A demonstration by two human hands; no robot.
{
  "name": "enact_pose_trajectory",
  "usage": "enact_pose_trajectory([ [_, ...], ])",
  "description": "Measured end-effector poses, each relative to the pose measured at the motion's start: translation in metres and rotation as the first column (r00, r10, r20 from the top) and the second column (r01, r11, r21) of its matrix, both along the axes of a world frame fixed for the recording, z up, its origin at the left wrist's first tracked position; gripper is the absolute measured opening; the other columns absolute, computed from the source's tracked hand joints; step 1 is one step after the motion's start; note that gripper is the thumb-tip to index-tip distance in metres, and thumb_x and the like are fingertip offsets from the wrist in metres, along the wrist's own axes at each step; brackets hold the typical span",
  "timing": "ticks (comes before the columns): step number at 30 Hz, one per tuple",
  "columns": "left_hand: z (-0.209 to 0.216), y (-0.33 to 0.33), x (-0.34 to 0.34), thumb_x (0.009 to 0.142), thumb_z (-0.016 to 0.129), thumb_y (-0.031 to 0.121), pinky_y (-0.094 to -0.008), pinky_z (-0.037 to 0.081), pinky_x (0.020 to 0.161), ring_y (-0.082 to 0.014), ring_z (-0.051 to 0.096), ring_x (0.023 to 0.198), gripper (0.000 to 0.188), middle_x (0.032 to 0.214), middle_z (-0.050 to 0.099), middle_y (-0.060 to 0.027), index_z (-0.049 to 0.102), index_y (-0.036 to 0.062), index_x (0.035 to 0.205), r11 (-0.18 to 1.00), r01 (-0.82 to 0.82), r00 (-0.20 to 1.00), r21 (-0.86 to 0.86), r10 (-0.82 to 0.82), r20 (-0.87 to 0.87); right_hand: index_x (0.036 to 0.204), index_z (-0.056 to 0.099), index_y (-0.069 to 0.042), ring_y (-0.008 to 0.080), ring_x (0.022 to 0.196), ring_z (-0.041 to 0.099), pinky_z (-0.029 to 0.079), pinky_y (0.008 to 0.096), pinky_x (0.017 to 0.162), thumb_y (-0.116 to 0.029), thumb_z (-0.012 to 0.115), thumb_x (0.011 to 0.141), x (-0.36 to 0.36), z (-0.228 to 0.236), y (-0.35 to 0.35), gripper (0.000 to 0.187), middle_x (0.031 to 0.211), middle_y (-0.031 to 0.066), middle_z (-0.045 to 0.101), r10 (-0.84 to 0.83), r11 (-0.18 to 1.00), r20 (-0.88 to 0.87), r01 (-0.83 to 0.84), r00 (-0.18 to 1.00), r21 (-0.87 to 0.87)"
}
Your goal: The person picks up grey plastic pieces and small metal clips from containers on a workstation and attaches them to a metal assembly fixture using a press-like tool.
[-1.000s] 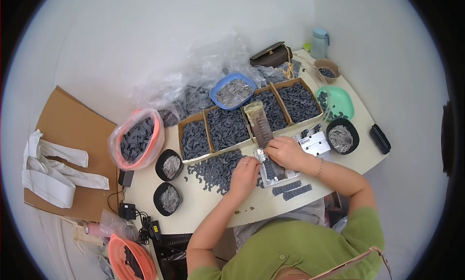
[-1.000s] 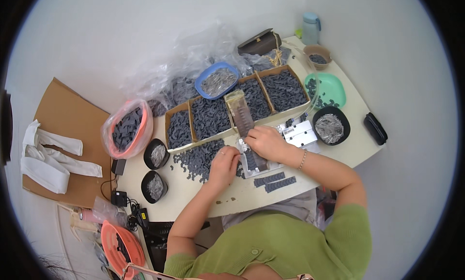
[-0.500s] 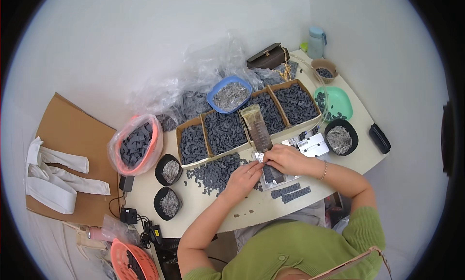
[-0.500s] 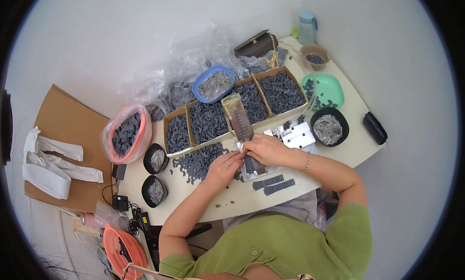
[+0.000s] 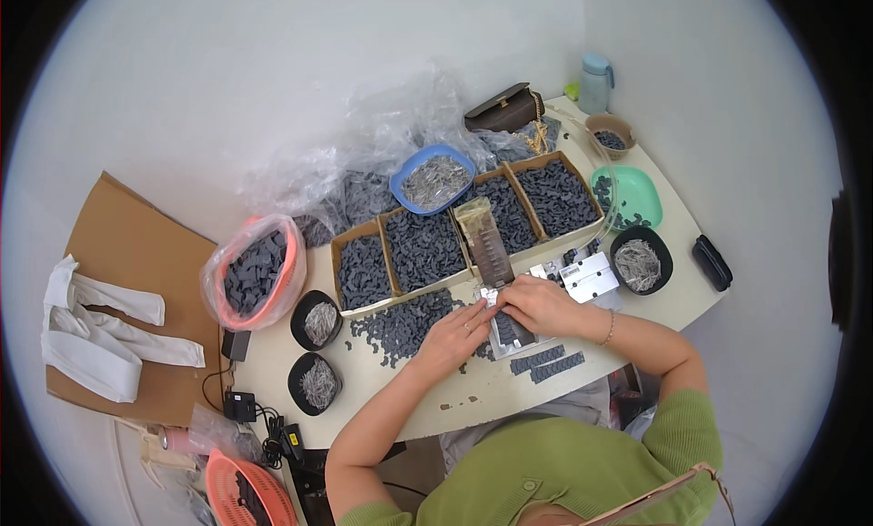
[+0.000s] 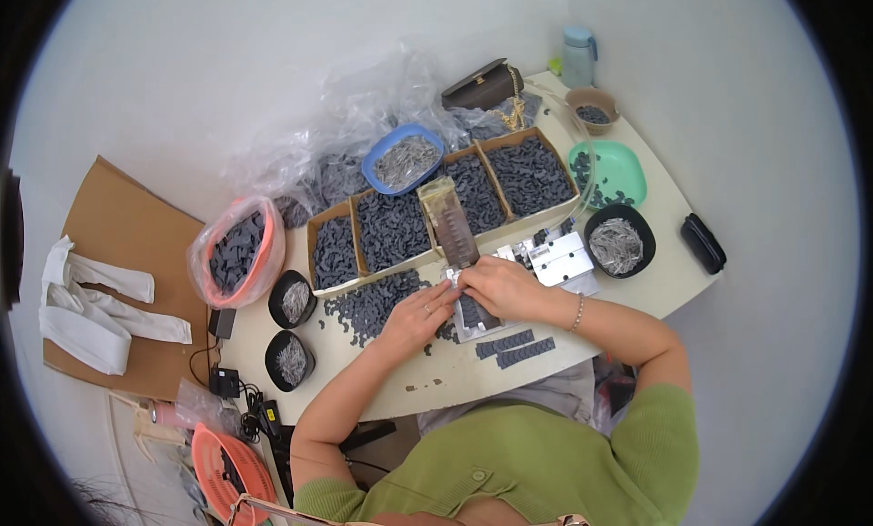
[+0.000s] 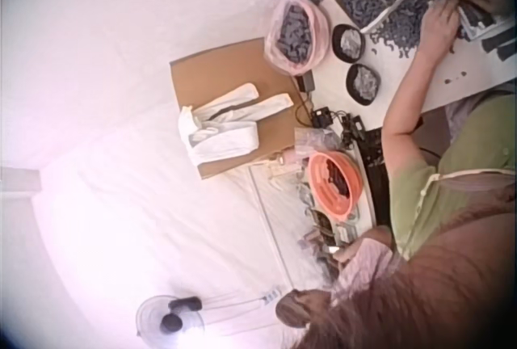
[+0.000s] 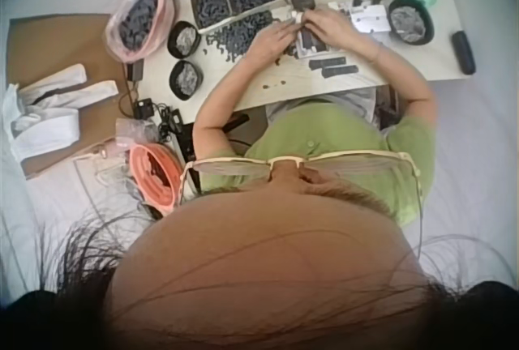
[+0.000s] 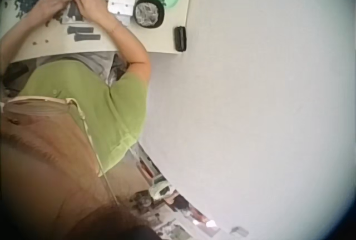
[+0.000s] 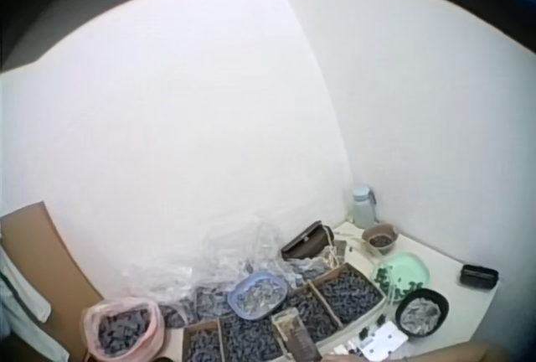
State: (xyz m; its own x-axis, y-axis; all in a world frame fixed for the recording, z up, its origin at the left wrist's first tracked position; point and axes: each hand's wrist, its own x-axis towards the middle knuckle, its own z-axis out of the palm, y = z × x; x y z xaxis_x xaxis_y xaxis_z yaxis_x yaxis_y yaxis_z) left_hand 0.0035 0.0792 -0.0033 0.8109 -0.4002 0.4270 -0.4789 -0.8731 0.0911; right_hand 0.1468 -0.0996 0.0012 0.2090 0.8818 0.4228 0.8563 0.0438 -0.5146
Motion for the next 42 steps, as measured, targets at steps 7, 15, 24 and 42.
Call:
enact_pose_trajectory([
  [7, 0.001, -0.004, 0.003, 0.075, 0.061, 0.001, -0.041, 0.047, 0.09, -0.03, 0.057, 0.115, 0.016, 0.116, 0.062, -0.0128, 0.057, 0.002, 0.091, 0.993, -0.059, 0.998, -0.099, 0.058, -0.012, 0.09, 0.059, -0.005, 0.0293, 0.085, 0.058, 0.049, 0.0388, 0.074, -0.009, 0.065, 0.081, -0.002, 0.002, -0.001, 0.012, 0.085, 0.0097, 0.06, -0.004, 0.998, 0.033, 0.002, 0.999, 0.065],
  [15, -0.008, -0.028, 0.023, 0.078, 0.064, 0.004, -0.0376, 0.049, 0.067, -0.0276, 0.057, 0.079, 0.012, 0.084, 0.055, -0.0105, 0.057, 0.0019, 0.087, 0.931, -0.297, 0.946, -0.213, 0.317, 0.068, 0.088, 0.062, -0.004, 0.0297, 0.085, 0.058, 0.049, 0.0387, 0.073, -0.007, 0.066, 0.079, 0.006, 0.005, -0.004, 0.011, 0.087, 0.0094, 0.058, -0.057, 0.996, 0.006, 0.056, 0.998, 0.076],
  [24, -0.013, -0.051, 0.009, 0.077, 0.065, 0.009, -0.0386, 0.048, 0.073, -0.0294, 0.056, 0.086, 0.025, 0.094, 0.056, -0.0135, 0.061, -0.0023, 0.099, 0.922, -0.373, 0.925, -0.099, 0.378, 0.042, 0.086, 0.064, -0.004, 0.0261, 0.083, 0.059, 0.05, 0.036, 0.073, -0.01, 0.061, 0.076, 0.014, -0.011, 0.015, 0.013, 0.086, 0.0085, 0.059, -0.052, 0.998, 0.184, 0.043, 0.982, 0.055],
  [42, -0.003, -0.058, -0.001, 0.079, 0.069, 0.02, -0.0427, 0.041, 0.095, -0.0351, 0.052, 0.114, 0.048, 0.123, 0.054, -0.0202, 0.057, -0.0062, 0.117, 0.925, -0.379, 0.925, -0.021, 0.378, -0.042, 0.099, 0.066, -0.01, 0.0307, 0.09, 0.064, 0.051, 0.0418, 0.077, -0.013, 0.067, 0.076, 0.147, 0.059, -0.125, 0.023, 0.096, 0.0123, 0.066, -0.756, 0.581, 0.286, 0.805, 0.588, -0.119],
])
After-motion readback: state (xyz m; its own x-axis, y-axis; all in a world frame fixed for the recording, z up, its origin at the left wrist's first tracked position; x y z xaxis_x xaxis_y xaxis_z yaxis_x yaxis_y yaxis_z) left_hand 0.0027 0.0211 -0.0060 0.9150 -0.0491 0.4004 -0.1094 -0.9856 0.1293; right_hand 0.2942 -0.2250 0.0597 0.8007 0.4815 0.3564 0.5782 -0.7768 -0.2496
